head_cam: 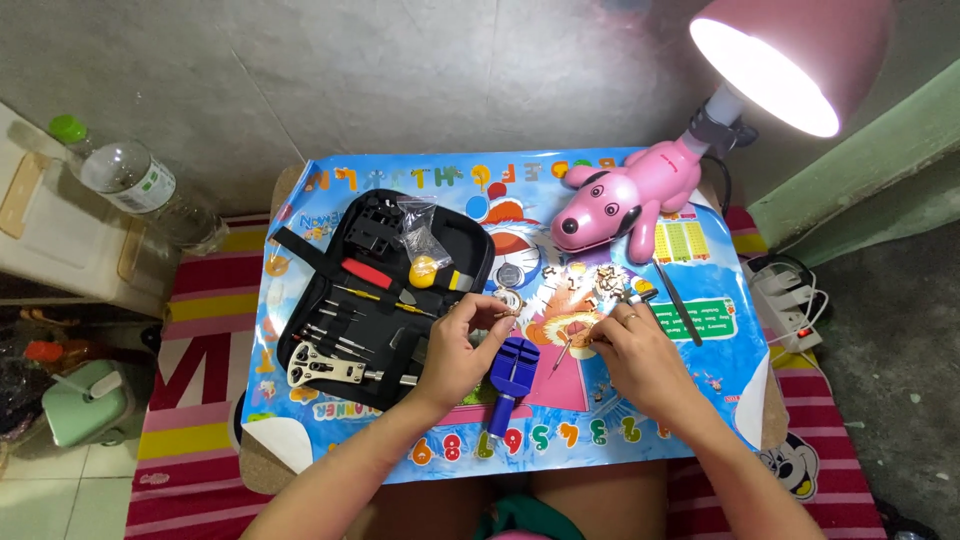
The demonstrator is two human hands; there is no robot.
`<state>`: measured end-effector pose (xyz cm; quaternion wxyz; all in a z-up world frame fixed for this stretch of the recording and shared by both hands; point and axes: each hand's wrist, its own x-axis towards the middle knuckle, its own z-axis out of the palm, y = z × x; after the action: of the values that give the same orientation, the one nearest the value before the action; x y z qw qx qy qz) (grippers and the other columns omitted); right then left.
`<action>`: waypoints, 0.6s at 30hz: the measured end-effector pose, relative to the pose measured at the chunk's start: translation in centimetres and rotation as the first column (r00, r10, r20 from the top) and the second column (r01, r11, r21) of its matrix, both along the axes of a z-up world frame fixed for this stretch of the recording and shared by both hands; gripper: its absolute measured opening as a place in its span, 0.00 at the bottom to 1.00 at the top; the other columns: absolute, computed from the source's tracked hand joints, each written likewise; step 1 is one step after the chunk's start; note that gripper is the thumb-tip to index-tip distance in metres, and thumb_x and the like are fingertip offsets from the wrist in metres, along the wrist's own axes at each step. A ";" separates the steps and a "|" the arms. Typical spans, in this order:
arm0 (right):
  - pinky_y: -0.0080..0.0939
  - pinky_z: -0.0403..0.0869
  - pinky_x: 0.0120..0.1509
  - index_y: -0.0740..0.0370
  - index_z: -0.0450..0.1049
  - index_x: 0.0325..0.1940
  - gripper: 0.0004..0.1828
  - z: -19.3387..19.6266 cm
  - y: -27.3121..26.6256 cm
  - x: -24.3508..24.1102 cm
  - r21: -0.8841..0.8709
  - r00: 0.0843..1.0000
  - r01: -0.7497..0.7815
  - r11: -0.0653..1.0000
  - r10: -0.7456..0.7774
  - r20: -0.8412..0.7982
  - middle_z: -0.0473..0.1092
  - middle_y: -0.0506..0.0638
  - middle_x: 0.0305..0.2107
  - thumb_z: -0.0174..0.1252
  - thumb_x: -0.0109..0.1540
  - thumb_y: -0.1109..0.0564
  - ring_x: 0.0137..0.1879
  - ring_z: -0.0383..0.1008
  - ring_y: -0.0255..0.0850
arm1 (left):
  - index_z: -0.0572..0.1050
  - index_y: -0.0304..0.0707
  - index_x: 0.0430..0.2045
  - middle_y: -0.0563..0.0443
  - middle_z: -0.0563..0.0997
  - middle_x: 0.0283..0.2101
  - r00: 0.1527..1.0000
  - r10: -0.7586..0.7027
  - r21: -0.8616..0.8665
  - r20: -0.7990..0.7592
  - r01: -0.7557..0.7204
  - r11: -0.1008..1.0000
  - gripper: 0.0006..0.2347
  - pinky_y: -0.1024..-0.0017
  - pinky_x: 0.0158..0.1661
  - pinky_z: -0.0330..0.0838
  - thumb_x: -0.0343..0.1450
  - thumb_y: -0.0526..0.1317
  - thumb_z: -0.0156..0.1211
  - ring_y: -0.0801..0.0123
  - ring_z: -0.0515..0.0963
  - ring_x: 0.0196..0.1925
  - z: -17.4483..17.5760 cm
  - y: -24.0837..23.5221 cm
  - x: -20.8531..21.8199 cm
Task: The person sits at a small table with a tool kit open and uses tweezers and small hand tools to work on a round watch, handling tiny components and a small plastic container of parts while repairing the watch under a lamp.
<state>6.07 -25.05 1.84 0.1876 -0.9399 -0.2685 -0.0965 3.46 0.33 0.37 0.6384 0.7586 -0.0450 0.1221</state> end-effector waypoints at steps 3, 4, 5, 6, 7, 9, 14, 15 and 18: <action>0.39 0.76 0.37 0.58 0.76 0.34 0.03 1.0 0.0 0.7 -0.034 0.993 -0.108 0.994 0.106 -0.057 0.67 0.46 0.26 0.63 0.60 0.62 0.38 0.72 0.45 | 0.80 0.37 0.36 0.42 0.86 0.32 1.000 0.000 0.012 -0.005 0.000 1.000 0.06 0.66 0.38 0.81 0.70 0.37 0.69 0.59 0.87 0.34 0.0 -0.3 -0.1; 0.38 0.74 0.35 0.57 0.71 0.33 0.06 1.5 0.1 0.9 -0.043 0.979 -0.188 0.981 0.184 -0.088 0.62 0.45 0.25 0.61 0.61 0.63 0.35 0.69 0.43 | 0.79 0.37 0.36 0.43 0.86 0.31 1.000 0.005 0.023 -0.013 -0.005 1.000 0.07 0.66 0.37 0.80 0.69 0.37 0.69 0.60 0.87 0.33 0.1 -0.3 -0.2; 0.38 0.74 0.35 0.57 0.71 0.33 0.06 1.6 0.3 0.7 -0.038 0.978 -0.198 0.979 0.195 -0.077 0.62 0.45 0.25 0.61 0.61 0.63 0.35 0.69 0.43 | 0.79 0.37 0.36 0.43 0.86 0.31 1.000 0.016 0.029 -0.003 -0.016 0.999 0.07 0.66 0.37 0.80 0.69 0.37 0.69 0.60 0.87 0.33 -0.1 -0.4 -0.2; 0.41 0.75 0.35 0.56 0.70 0.35 0.05 1.8 0.5 0.6 -0.033 0.974 -0.214 0.976 0.210 -0.085 0.63 0.47 0.25 0.59 0.62 0.63 0.34 0.71 0.46 | 0.80 0.38 0.36 0.43 0.86 0.31 1.000 -0.001 0.013 -0.003 0.001 1.000 0.07 0.66 0.37 0.80 0.68 0.36 0.70 0.60 0.87 0.33 -0.2 -0.4 -0.2; 0.45 0.76 0.35 0.55 0.68 0.37 0.05 2.0 0.7 0.5 -0.029 0.968 -0.234 0.972 0.231 -0.095 0.64 0.49 0.25 0.57 0.63 0.63 0.34 0.72 0.49 | 0.80 0.38 0.36 0.43 0.87 0.32 1.000 -0.013 -0.004 -0.005 0.013 1.000 0.07 0.66 0.37 0.81 0.68 0.35 0.70 0.59 0.87 0.33 -0.3 -0.4 -0.2; 0.47 0.76 0.35 0.56 0.71 0.41 0.05 1.5 1.6 0.4 0.175 0.963 -0.189 0.966 0.217 -0.158 0.68 0.50 0.26 0.58 0.63 0.63 0.33 0.74 0.49 | 0.81 0.39 0.36 0.44 0.87 0.31 1.000 -0.009 -0.014 0.004 0.009 1.000 0.07 0.67 0.36 0.81 0.67 0.35 0.70 0.61 0.87 0.33 -0.3 -0.4 -0.3; 0.35 0.79 0.38 0.60 0.81 0.43 0.08 0.7 5.2 1.5 0.598 0.932 -0.074 0.798 0.269 -0.244 0.73 0.49 0.27 0.63 0.61 0.65 0.32 0.77 0.39 | 0.81 0.38 0.35 0.45 0.87 0.32 1.000 -0.010 -0.082 -0.005 0.010 0.997 0.06 0.69 0.38 0.81 0.67 0.33 0.71 0.63 0.87 0.34 -0.1 -0.2 -0.5; 0.36 0.80 0.37 0.63 0.82 0.43 0.08 0.3 5.4 1.8 0.684 0.906 -0.032 0.729 0.311 -0.288 0.72 0.51 0.26 0.63 0.61 0.67 0.31 0.78 0.39 | 0.82 0.38 0.36 0.45 0.87 0.32 0.999 -0.023 -0.111 -0.026 0.020 0.994 0.06 0.70 0.38 0.81 0.67 0.33 0.70 0.66 0.87 0.34 -0.2 -0.2 -0.3; 0.39 0.81 0.37 0.70 0.81 0.42 0.08 0.2 6.6 2.1 0.798 0.858 0.073 0.599 0.370 -0.356 0.72 0.55 0.25 0.63 0.60 0.71 0.30 0.79 0.40 | 0.82 0.37 0.37 0.45 0.87 0.33 0.997 -0.047 -0.158 -0.062 0.037 0.987 0.07 0.70 0.39 0.81 0.67 0.31 0.69 0.68 0.86 0.34 -0.8 -0.2 0.0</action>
<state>8.22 -18.40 2.01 0.6500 -0.7248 -0.2221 0.0524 3.48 0.09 -0.42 0.6995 0.7087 -0.0301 0.0868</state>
